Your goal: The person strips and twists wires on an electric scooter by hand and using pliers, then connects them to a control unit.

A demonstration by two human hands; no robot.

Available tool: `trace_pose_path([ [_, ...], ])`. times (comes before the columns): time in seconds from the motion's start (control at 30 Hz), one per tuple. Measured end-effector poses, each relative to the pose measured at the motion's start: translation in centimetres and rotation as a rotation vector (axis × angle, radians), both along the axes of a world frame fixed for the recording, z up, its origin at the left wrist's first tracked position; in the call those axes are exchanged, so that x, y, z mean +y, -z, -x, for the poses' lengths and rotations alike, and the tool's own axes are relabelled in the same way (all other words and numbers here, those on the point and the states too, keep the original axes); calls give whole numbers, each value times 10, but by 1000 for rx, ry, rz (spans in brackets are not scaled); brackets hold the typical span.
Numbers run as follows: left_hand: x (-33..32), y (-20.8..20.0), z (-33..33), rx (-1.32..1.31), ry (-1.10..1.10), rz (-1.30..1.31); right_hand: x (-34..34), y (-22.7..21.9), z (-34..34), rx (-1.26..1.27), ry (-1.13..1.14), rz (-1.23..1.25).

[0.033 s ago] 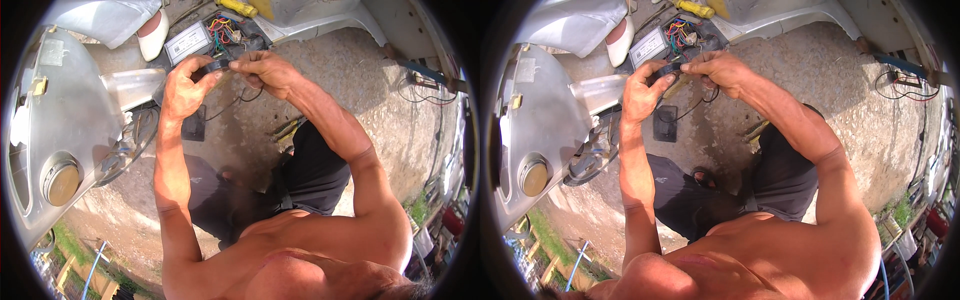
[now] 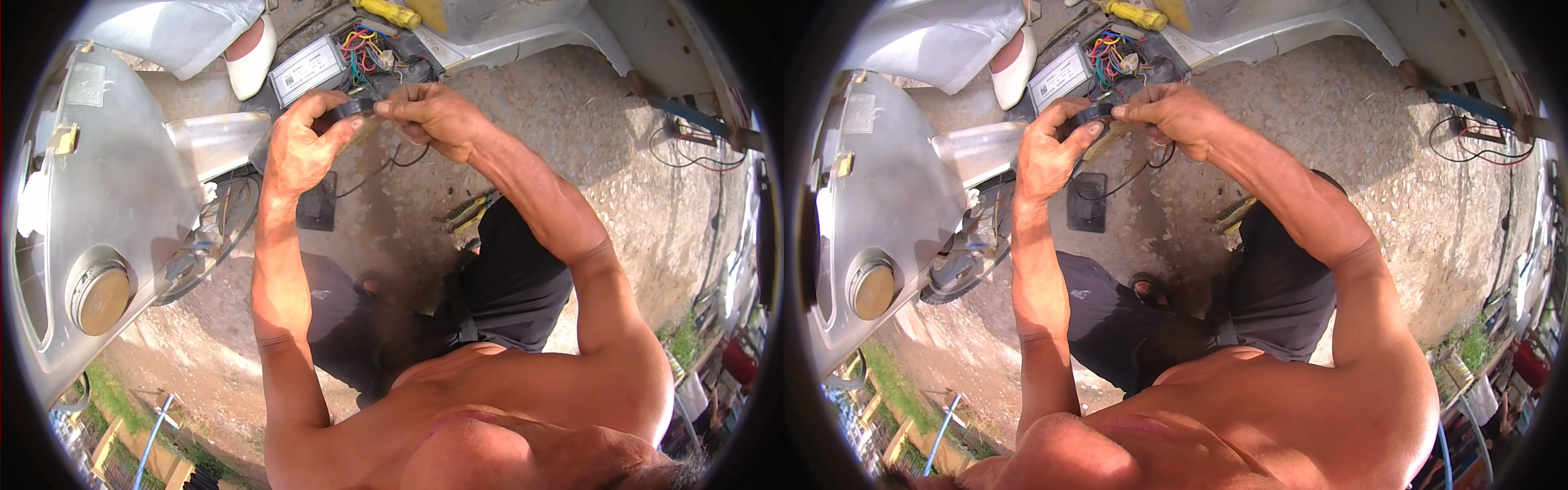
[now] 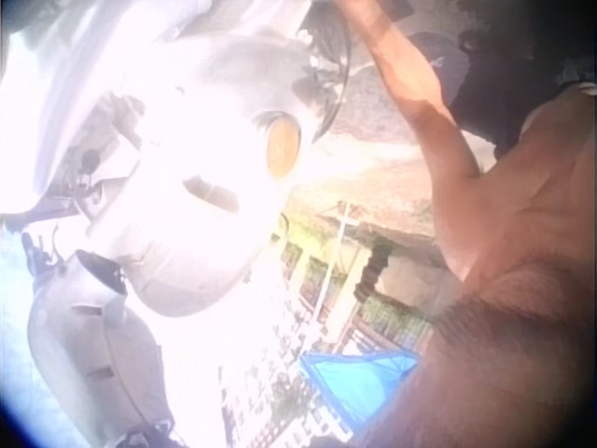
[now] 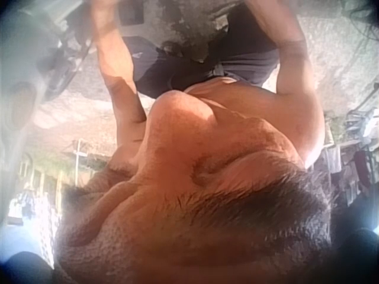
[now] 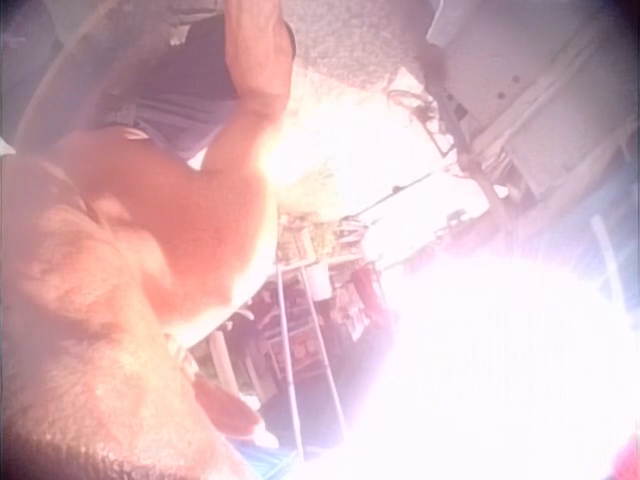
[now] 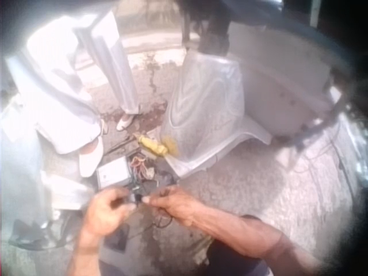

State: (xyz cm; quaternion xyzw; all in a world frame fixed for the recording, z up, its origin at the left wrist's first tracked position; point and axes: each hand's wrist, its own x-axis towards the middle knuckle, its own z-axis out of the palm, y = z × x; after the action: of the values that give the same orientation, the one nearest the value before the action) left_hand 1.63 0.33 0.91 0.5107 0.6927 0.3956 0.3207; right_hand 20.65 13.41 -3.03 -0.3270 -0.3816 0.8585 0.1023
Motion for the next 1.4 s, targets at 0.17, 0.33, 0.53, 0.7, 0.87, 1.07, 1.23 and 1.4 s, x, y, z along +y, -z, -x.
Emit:
trace_pose_path([
  [0.17,-2,6,3,-23,-11,-42,-2,-14,1,-53,-9,-42],
  [0.33,-1,6,3,-14,-21,-51,4,-1,-7,17,47,38],
  [0.53,-3,9,5,39,10,-77,-2,-4,-3,-140,-8,-182],
  [0.7,-3,14,-2,-229,24,-96,-3,-8,-2,-102,11,-150],
  [0.87,9,7,-8,-239,-20,38,0,-3,-4,-64,11,-82],
  [1.07,19,-8,-21,-150,-27,129,-8,2,0,-92,24,-229],
  [1.23,19,-16,-40,213,63,135,-4,11,-3,-63,7,-303],
  [1.4,-29,-59,-123,-277,632,-25,-1,7,2,-122,-18,-240],
])
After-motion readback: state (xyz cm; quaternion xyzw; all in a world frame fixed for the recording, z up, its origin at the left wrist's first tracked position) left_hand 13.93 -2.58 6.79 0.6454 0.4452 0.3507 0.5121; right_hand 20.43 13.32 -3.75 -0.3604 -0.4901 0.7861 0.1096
